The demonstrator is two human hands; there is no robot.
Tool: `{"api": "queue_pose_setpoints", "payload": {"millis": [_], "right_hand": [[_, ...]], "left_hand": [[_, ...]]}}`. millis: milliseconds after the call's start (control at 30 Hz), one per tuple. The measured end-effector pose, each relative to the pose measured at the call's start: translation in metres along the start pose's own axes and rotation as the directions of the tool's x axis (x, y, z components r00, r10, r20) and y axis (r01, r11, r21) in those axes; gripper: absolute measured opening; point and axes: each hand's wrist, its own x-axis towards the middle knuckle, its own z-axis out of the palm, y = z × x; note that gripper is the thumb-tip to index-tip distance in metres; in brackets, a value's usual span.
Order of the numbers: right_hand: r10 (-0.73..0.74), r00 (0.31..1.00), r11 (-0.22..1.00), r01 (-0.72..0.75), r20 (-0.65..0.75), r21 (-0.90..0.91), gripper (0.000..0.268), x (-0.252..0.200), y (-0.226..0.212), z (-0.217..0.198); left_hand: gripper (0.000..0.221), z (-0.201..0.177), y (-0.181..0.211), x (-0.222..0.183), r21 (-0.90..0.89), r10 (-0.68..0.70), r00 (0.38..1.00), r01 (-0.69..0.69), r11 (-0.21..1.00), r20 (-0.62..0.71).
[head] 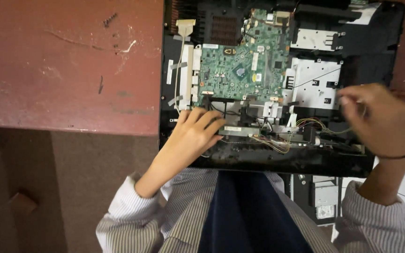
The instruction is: Disassembling a computer by removing internal screws with a screwdriver and disconnecting various internal cables.
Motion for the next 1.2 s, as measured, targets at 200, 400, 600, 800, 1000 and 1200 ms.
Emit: {"api": "queue_pose_setpoints", "payload": {"millis": [200, 400, 600, 800, 1000, 1200], "right_hand": [[-0.302, 0.951, 0.922, 0.274, 0.064, 0.273, 0.042, 0.014, -0.123, 0.030], [-0.322, 0.946, 0.946, 0.323, -0.029, 0.026, 0.022, -0.003, -0.138, 0.087], [-0.462, 0.887, 0.859, 0.445, 0.007, 0.253, 0.027, -0.012, -0.144, 0.076], [-0.467, 0.884, 0.842, 0.437, 0.024, 0.315, 0.024, -0.052, -0.087, 0.075], [0.234, 0.959, 0.970, -0.240, -0.162, -0.022, 0.013, -0.101, 0.008, 0.070], [0.265, 0.888, 0.953, -0.182, -0.377, 0.241, 0.048, 0.001, -0.132, 0.009]], "left_hand": [[0.042, 0.030, 0.015, 0.019, -0.031, 0.085, 0.995, -0.086, 0.996, -0.050], [0.025, 0.087, -0.001, 0.005, -0.001, 0.117, 0.985, -0.118, 0.993, -0.123], [0.023, 0.059, 0.004, 0.012, -0.024, 0.091, 0.987, -0.095, 0.995, -0.132], [0.020, 0.039, 0.004, 0.016, -0.078, 0.101, 0.990, -0.109, 0.991, -0.099], [0.011, -0.006, -0.018, 0.026, 0.068, 0.107, 0.994, -0.105, 0.992, -0.037], [0.039, 0.021, -0.031, 0.033, 0.168, -0.008, 0.991, -0.014, 0.986, 0.131]]}}
